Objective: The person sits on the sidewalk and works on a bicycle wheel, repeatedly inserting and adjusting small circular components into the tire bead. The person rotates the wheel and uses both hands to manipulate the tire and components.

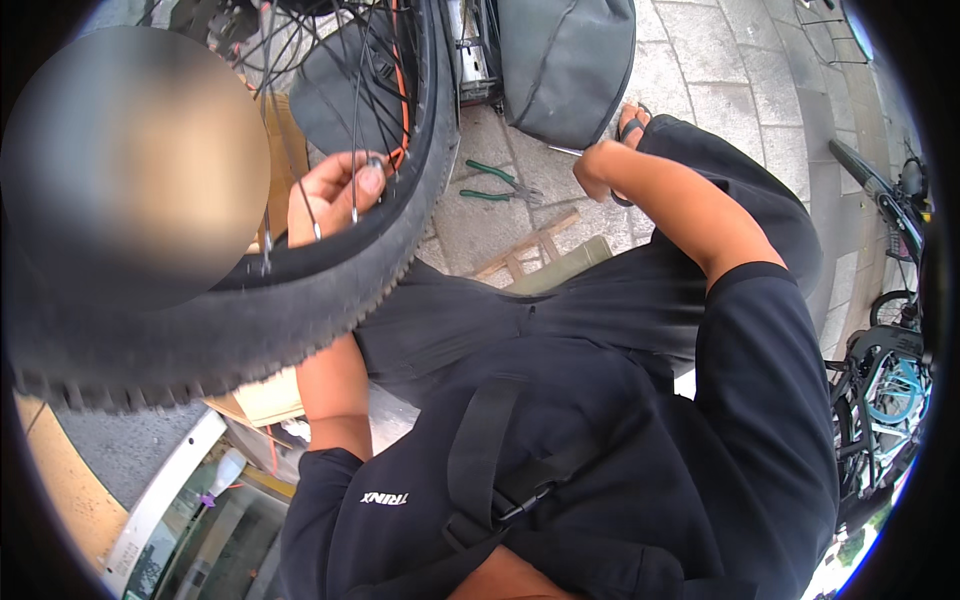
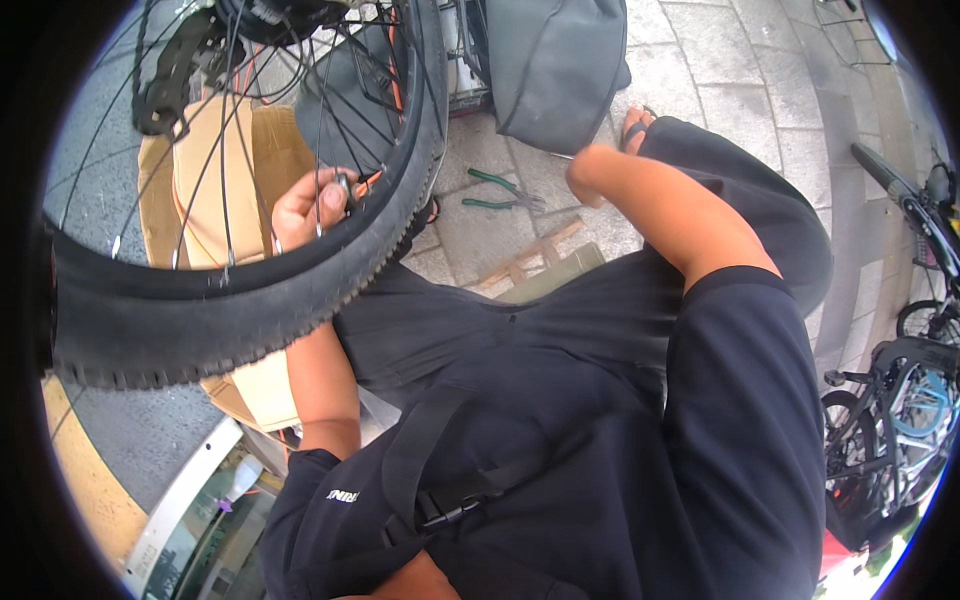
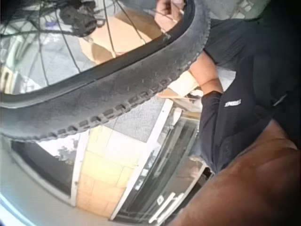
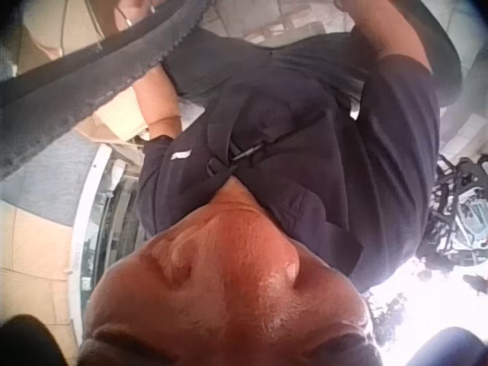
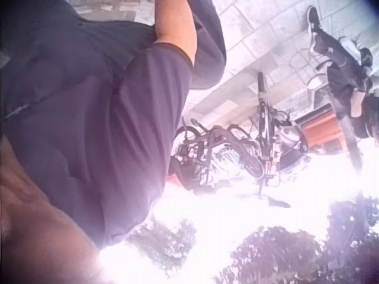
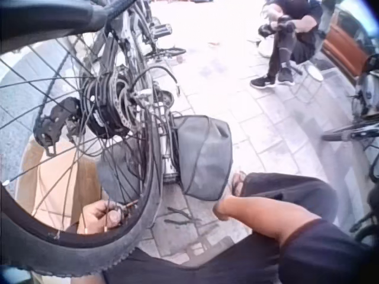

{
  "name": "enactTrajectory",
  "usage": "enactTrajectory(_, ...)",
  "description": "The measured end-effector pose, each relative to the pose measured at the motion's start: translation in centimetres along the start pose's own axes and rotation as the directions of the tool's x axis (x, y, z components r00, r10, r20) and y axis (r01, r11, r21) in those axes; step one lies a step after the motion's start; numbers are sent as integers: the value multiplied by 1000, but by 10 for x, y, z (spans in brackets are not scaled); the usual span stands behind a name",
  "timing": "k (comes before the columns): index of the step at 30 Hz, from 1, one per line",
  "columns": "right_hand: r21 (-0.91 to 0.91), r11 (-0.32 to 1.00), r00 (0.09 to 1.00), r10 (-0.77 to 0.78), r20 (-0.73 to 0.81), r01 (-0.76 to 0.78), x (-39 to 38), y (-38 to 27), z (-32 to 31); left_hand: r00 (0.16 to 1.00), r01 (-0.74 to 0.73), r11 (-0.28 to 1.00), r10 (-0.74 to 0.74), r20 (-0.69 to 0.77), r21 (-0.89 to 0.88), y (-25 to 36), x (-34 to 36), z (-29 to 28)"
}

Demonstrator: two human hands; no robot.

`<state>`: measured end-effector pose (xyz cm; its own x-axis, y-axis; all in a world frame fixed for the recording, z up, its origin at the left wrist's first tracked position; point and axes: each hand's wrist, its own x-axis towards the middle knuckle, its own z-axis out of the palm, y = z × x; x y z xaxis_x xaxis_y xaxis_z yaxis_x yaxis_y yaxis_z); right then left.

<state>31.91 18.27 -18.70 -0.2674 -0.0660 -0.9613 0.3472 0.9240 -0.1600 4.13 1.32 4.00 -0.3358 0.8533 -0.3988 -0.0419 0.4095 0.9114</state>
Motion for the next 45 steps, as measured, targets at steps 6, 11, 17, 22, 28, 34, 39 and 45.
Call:
enactTrajectory(6, 292, 955, 848, 196, -492, -51, 86, 27, 68, 983, -46, 969, 0, -186, -242, 9, -3, -14)
enactTrajectory(11, 339, 937, 676, 304, -671, -85, 177, 52, 104, 973, -40, 963, -23, -229, -265, -7, 8, -22)
enactTrajectory(17, 311, 935, 627, 142, -766, 168, 205, 52, 106, 918, -123, 909, -48, -393, -398, 7, 15, -10)
enactTrajectory(22, 286, 947, 727, 96, -680, 143, 160, 44, 83, 930, -181, 866, -3, -367, -466, 7, 35, -6)
enactTrajectory(28, 72, 982, 676, -64, -734, 172, 154, 22, 86, 919, -160, 911, -2, -393, -380, 15, 34, -2)
enactTrajectory(34, 147, 980, 957, -89, -275, 133, 57, -19, 31, 870, -359, 874, 187, -456, -327, 17, 16, -1)
enactTrajectory(39, -64, 991, 962, -132, -240, 120, -82, -46, -13, 829, -356, 891, 163, -534, -282, 16, 7, -9)
enactTrajectory(45, 140, 986, 769, 18, -638, 93, -243, -19, -69, 752, -631, 684, 421, -508, -366, 20, -27, -28)
